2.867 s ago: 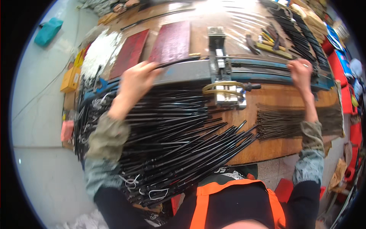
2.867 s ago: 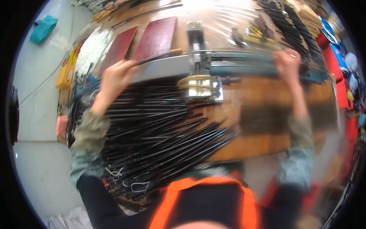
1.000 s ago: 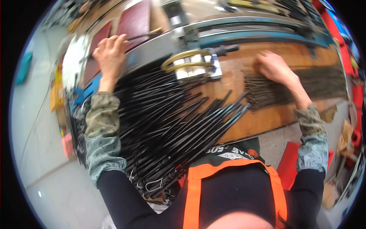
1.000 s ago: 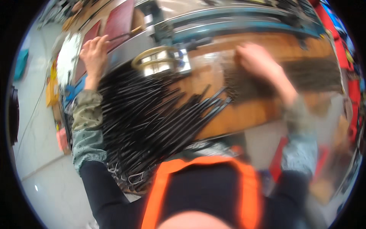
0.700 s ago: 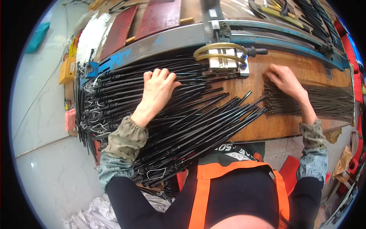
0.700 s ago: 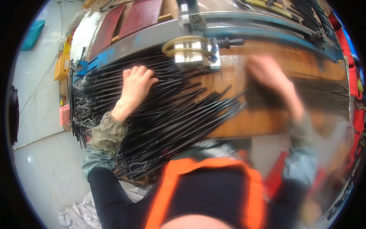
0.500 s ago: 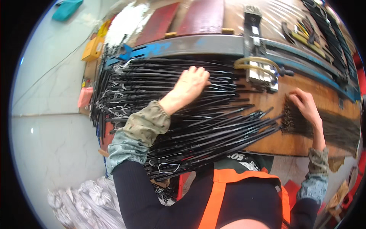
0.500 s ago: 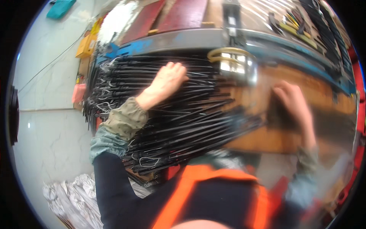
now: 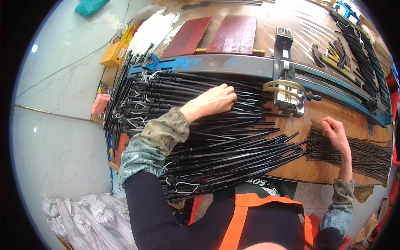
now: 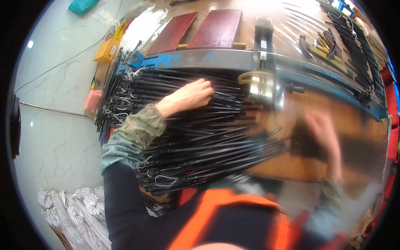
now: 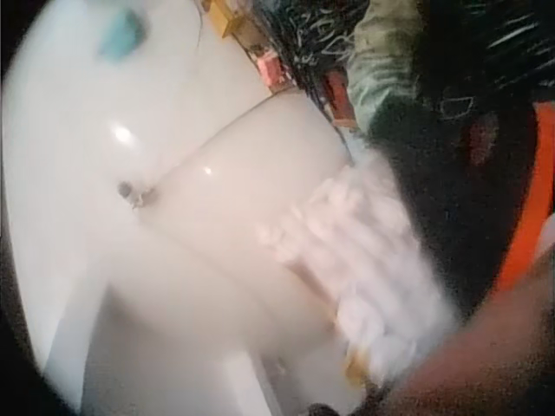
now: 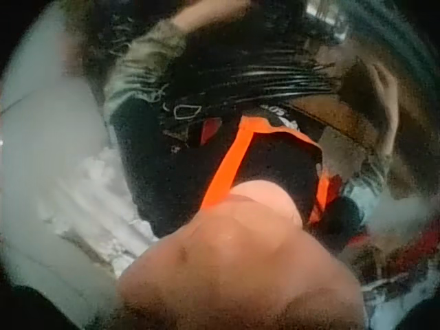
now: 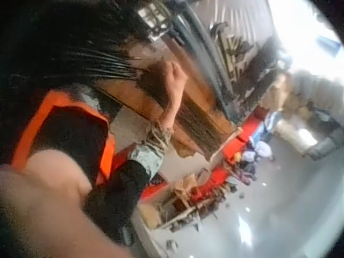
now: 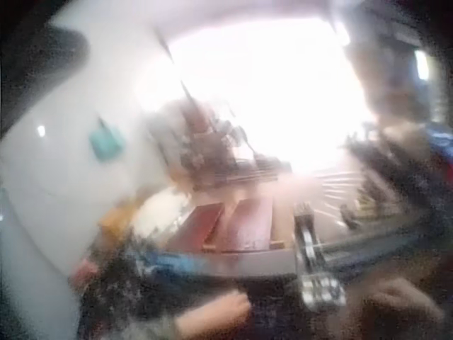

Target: Assembling umbrella ribs and threading them with wire using a tensioning jig.

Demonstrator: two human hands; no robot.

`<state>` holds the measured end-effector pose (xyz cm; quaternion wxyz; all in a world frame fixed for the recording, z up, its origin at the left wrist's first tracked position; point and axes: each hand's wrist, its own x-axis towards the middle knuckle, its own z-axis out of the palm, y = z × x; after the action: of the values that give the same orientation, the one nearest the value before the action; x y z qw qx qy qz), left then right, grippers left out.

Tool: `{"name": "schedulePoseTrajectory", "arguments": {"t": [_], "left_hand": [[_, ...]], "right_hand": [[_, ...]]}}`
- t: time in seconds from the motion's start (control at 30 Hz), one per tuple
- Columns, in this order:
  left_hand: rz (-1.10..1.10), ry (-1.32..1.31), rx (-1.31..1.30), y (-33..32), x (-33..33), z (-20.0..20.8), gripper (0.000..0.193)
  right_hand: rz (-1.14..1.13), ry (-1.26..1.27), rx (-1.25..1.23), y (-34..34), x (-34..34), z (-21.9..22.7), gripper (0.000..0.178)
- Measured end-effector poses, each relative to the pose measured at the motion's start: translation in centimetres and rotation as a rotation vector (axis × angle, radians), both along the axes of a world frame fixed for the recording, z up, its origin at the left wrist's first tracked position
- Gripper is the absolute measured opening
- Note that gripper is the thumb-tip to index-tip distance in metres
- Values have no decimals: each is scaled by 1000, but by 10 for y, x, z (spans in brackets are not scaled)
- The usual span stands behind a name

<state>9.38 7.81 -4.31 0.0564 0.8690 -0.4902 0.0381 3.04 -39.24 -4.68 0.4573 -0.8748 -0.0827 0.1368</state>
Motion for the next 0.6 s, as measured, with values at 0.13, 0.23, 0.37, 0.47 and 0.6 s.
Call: {"name": "schedulePoseTrajectory", "arguments": {"t": [0.13,0.23,0.37,0.47,0.6], "left_hand": [[35,195,-131,-39,-14,-1,25],[24,252,-132,-79,-32,-9,29],[-22,178,-256,-117,-48,-5,33],[-30,213,-231,-127,-52,-1,31],[-10,293,-141,-147,-54,13,27]], "right_hand": [[175,-150,-134,35,-6,12,15],[228,-282,-133,52,-12,-7,19],[133,-414,-114,58,-28,-9,18],[94,-528,9,55,-40,-13,19],[47,-647,25,46,-48,-19,19]]}}
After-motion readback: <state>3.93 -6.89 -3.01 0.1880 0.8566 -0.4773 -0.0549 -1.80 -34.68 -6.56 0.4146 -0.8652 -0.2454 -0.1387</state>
